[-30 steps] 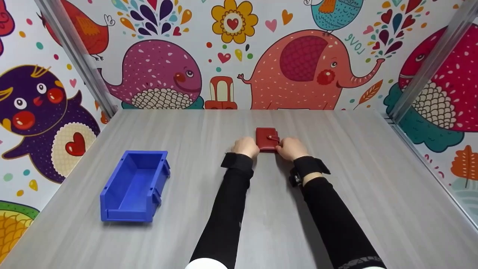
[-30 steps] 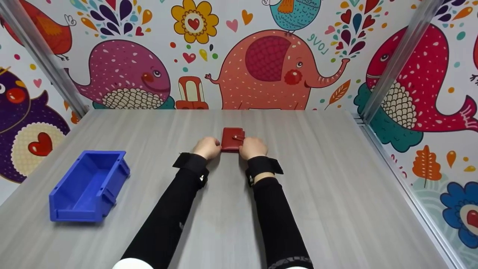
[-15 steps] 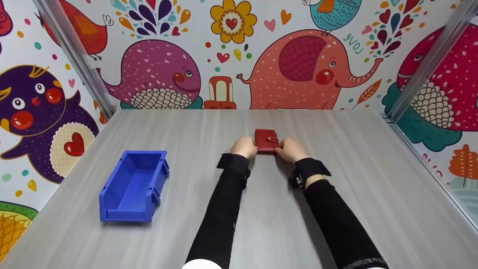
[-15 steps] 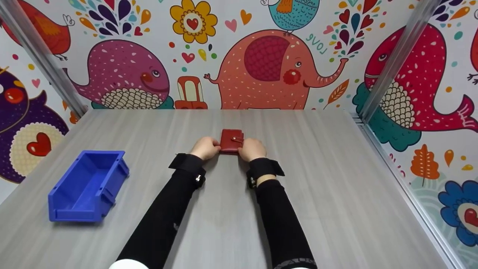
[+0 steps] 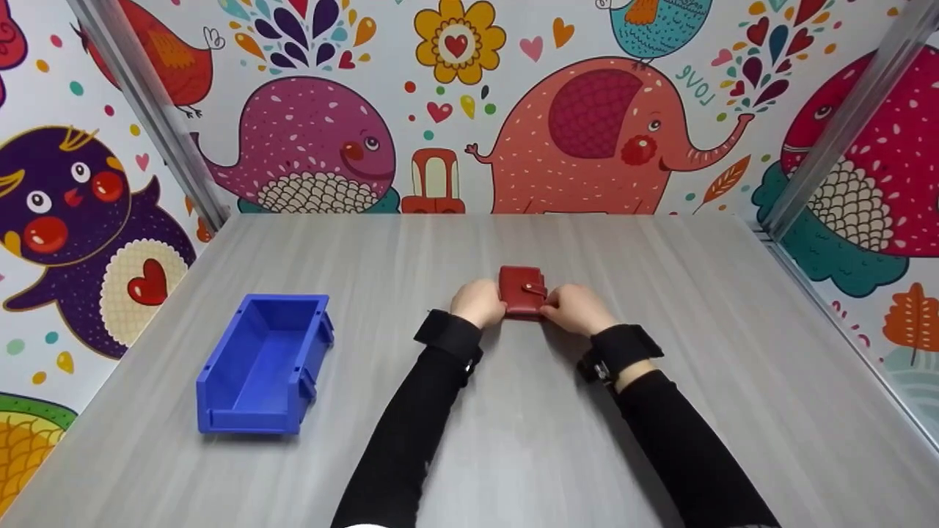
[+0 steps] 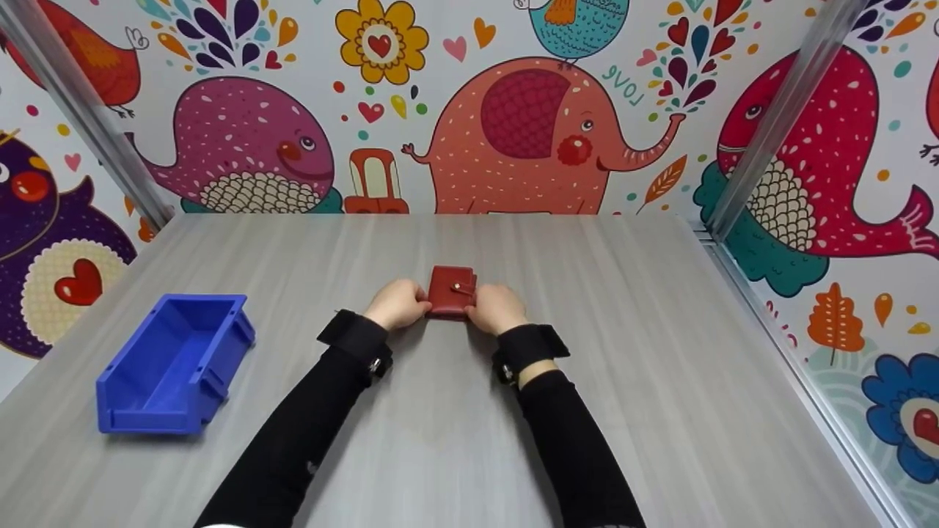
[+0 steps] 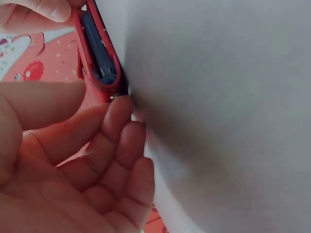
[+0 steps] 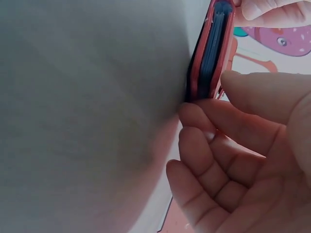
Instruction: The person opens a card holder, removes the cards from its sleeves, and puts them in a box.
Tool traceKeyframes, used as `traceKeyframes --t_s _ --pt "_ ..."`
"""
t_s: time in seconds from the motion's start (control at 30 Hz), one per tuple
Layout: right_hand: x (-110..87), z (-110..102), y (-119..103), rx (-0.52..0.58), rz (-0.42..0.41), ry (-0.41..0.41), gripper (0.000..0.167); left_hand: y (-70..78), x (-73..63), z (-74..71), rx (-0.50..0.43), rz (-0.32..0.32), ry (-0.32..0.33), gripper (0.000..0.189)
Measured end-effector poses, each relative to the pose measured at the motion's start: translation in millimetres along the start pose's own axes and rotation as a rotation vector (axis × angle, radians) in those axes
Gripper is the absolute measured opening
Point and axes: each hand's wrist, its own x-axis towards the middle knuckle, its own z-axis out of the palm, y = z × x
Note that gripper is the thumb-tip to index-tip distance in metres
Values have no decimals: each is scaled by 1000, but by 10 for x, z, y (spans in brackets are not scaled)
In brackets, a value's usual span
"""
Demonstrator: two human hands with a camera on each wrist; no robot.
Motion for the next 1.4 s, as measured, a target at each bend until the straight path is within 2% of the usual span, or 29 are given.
traceKeyframes --t_s 0.3,0.57,0.97,1.4 --pt "-179 26 -39 -4 -74 9 16 -11 -211 -7 49 71 -36 17" --pt "-298 49 -117 -4 -97 -12 16 -73 -381 -22 31 107 -41 21" --pt "-461 77 -169 -83 -211 9 16 -80 -611 -14 100 186 7 22" --pt "-581 73 -238 -97 -224 -7 21 -53 -778 -5 192 222 30 19"
